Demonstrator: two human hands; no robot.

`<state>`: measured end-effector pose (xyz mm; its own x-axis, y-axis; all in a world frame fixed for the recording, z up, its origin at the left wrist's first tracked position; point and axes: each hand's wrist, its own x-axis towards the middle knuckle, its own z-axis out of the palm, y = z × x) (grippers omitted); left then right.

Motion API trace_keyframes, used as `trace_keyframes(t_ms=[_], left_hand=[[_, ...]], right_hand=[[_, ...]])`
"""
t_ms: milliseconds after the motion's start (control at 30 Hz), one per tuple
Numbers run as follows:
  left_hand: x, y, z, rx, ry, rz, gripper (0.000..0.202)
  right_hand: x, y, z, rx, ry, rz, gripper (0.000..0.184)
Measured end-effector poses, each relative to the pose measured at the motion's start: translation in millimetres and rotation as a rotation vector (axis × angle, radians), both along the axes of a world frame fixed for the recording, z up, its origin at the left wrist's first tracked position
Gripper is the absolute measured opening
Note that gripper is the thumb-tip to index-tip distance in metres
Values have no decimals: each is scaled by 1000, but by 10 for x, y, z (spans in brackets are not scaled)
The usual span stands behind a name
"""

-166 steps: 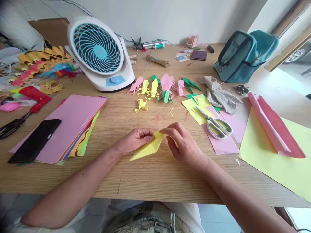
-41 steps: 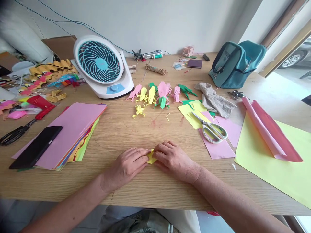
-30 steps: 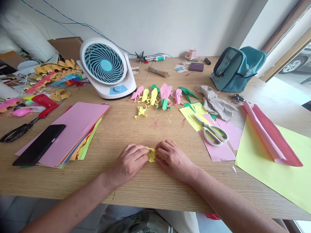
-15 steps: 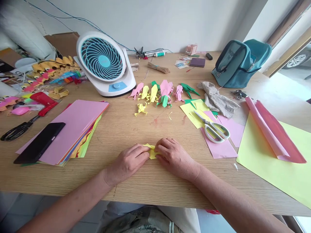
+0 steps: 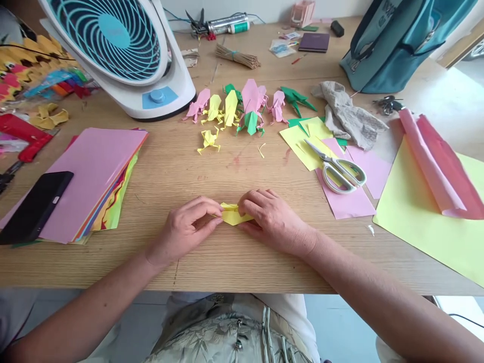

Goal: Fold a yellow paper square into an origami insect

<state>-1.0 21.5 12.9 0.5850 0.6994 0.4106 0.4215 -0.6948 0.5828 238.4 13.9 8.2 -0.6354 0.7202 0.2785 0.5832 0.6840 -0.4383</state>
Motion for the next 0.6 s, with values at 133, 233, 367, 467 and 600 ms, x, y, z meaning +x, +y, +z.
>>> trace_keyframes(t_ms=[133,233,367,467,600], left_hand=[[-11,16,15,-68,-95,66,11],[-15,11,10,-39,-41,41,9],[15,5,-1,95,154,-67,7],[61,-1,-2,223,253,-87,5],[96,-22,6,356,334,-71,14]], right_hand=[[1,-2,19,-18,1,-3,12],[-4,-2,30,-27,1,-8,11],[-11,-3,25,-16,1,-11,11],[-15,-5,21,1,-7,-13,11],[-15,-10,20,26,-27,-2,8]])
